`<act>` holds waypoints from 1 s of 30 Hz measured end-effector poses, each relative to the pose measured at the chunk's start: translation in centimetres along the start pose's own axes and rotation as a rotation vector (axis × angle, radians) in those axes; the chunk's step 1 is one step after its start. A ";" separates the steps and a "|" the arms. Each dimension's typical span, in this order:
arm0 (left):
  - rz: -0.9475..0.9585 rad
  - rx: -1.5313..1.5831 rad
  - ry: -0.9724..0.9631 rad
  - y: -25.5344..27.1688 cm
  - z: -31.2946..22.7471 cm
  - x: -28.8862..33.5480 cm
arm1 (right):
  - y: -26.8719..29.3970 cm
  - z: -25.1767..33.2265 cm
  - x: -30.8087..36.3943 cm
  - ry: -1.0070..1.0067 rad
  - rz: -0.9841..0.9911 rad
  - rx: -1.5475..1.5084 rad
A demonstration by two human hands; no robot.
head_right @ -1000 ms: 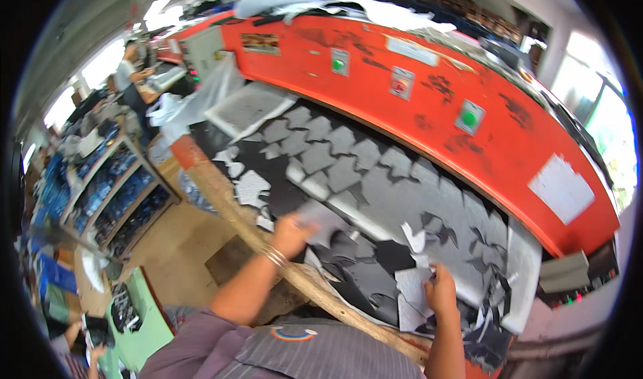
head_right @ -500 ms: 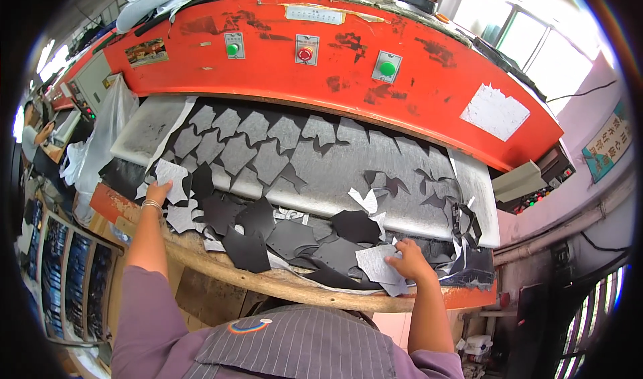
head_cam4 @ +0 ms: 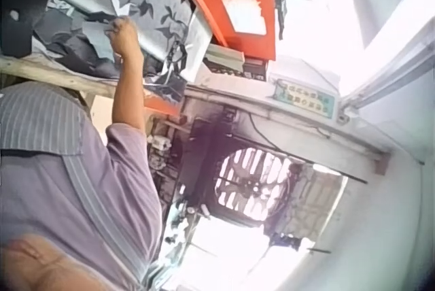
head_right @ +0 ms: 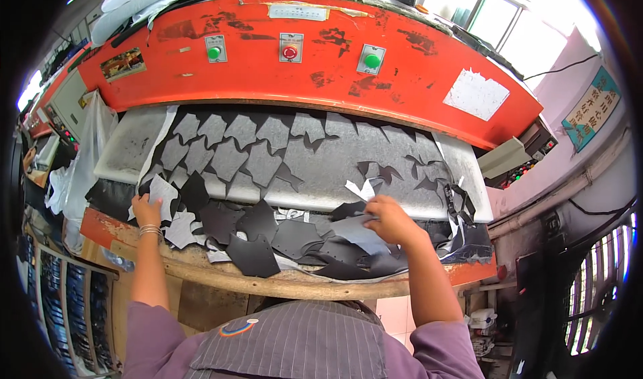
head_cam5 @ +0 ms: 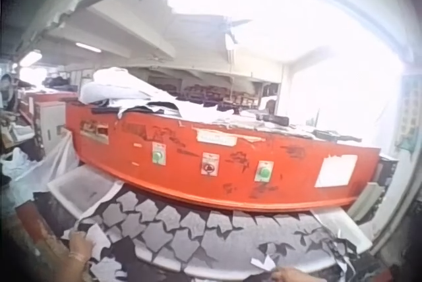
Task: Using a hydraulic press with a metal die to cut out shoe upper patterns from a sheet of black leather.
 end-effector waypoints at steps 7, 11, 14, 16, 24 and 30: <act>-0.192 0.132 -0.074 1.2 -0.9 0.8 | -3.9 -1.4 -4.2 -0.060 0.156 0.388; 0.134 0.118 0.047 -3.0 1.7 -0.3 | 4.5 2.1 -3.2 -0.029 -0.337 -0.313; 0.173 0.113 -0.006 -4.1 2.5 -1.5 | 5.2 -0.5 -0.9 -0.259 -0.334 -1.140; 0.231 0.197 -0.016 -5.1 3.5 -2.4 | 1.4 -1.9 0.5 -0.452 -0.212 -1.229; 0.302 0.233 -0.044 -4.3 1.2 -1.9 | -5.8 -2.7 2.1 -0.542 0.155 -0.034; 0.067 0.760 0.147 1.9 6.9 -1.6 | -0.6 0.3 1.5 -0.464 -0.033 -0.378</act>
Point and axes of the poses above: each hand's wrist, its own x-axis away from the middle knuckle, its own y-axis out of the back of the hand, z = x × y, the point moved 9 cm from there along -x, towards the middle knuckle, and after that the axes turned 14 degrees about -x, right-handed, at the moved point
